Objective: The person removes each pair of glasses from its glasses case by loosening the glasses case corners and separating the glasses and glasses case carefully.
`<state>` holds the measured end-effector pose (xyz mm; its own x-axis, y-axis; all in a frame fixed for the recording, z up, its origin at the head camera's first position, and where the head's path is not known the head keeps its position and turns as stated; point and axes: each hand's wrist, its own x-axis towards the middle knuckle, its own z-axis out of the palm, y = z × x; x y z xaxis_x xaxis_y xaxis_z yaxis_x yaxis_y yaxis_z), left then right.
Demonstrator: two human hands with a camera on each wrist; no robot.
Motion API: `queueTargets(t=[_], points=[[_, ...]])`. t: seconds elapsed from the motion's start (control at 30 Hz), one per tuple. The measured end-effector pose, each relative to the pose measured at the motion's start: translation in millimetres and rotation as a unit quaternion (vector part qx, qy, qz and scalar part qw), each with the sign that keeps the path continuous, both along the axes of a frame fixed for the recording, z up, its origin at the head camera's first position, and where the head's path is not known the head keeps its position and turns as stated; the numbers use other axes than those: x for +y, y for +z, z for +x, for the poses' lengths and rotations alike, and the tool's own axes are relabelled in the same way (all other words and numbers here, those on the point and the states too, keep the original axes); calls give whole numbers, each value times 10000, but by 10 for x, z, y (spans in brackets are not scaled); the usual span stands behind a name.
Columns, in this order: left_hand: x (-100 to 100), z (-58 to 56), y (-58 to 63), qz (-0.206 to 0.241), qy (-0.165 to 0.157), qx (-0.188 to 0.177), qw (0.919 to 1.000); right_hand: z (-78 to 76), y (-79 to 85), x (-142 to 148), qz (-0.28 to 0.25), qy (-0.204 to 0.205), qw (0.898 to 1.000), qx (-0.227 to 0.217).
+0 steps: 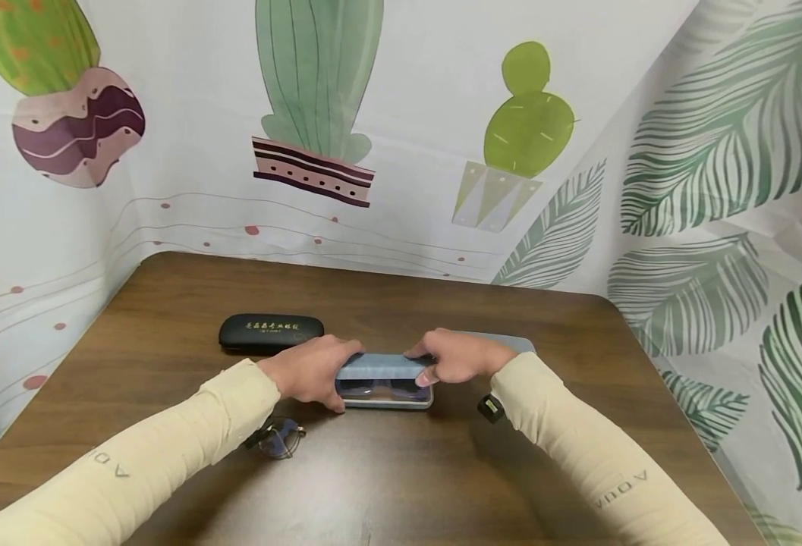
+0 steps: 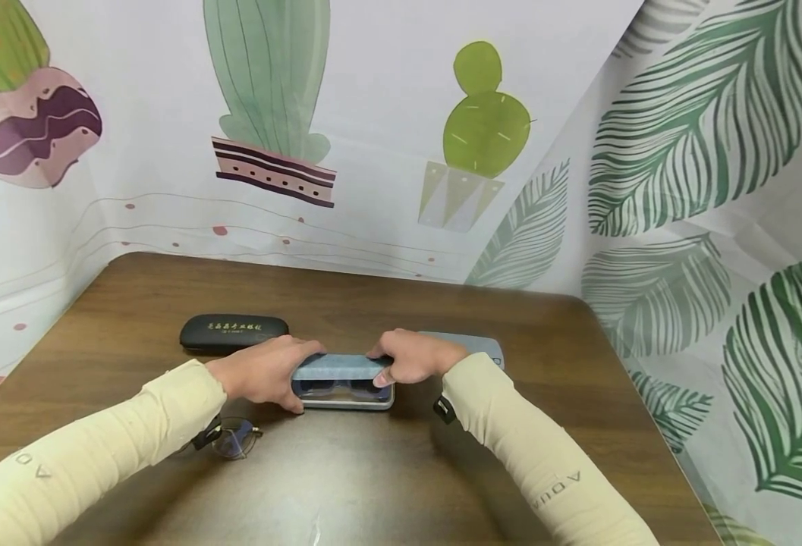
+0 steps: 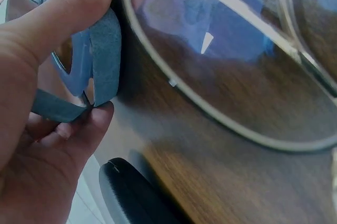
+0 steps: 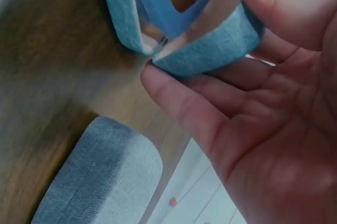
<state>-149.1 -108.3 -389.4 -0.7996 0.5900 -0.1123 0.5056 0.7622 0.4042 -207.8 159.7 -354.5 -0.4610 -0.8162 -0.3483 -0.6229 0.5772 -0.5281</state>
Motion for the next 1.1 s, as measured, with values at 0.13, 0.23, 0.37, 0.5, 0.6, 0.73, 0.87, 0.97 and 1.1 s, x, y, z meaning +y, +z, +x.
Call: queueTargets(t=[0.13, 0.23, 0.37, 0.5, 0.6, 0.73, 0.87, 0.97, 1.1], points=[[-8, -12, -6, 12, 55, -39, 10000, -55, 11, 33, -260, -171, 9981, -536], [-13, -32, -9, 17, 105, -53, 9999, -62, 20, 52, -378, -347, 9960, -725], [-12, -47, -6, -5, 159, -45, 9999, -21, 13, 57, -378, -446, 9970, -517], [2, -55, -9, -52, 232, -118, 9996, 127, 29, 48, -242, -563, 9974, 374], [12, -65, -19, -67, 293, -218, 9993, 307, 54, 22, -297, -595, 9876, 1425], [14, -78, -28, -21, 295, -224, 9993, 567, 51, -35, -971, -59, 9457, 3101], [15, -79, -21, -10, 270, -135, 9995, 767, -39, -108, -1624, 942, 8869, 4220], [19, -76, -11, -38, 285, -157, 9995, 843, -140, -171, -1383, 1350, 8803, 4332], [23, -79, -9, -60, 295, -191, 9994, 860, -276, -252, -378, 1079, 8927, 4359]])
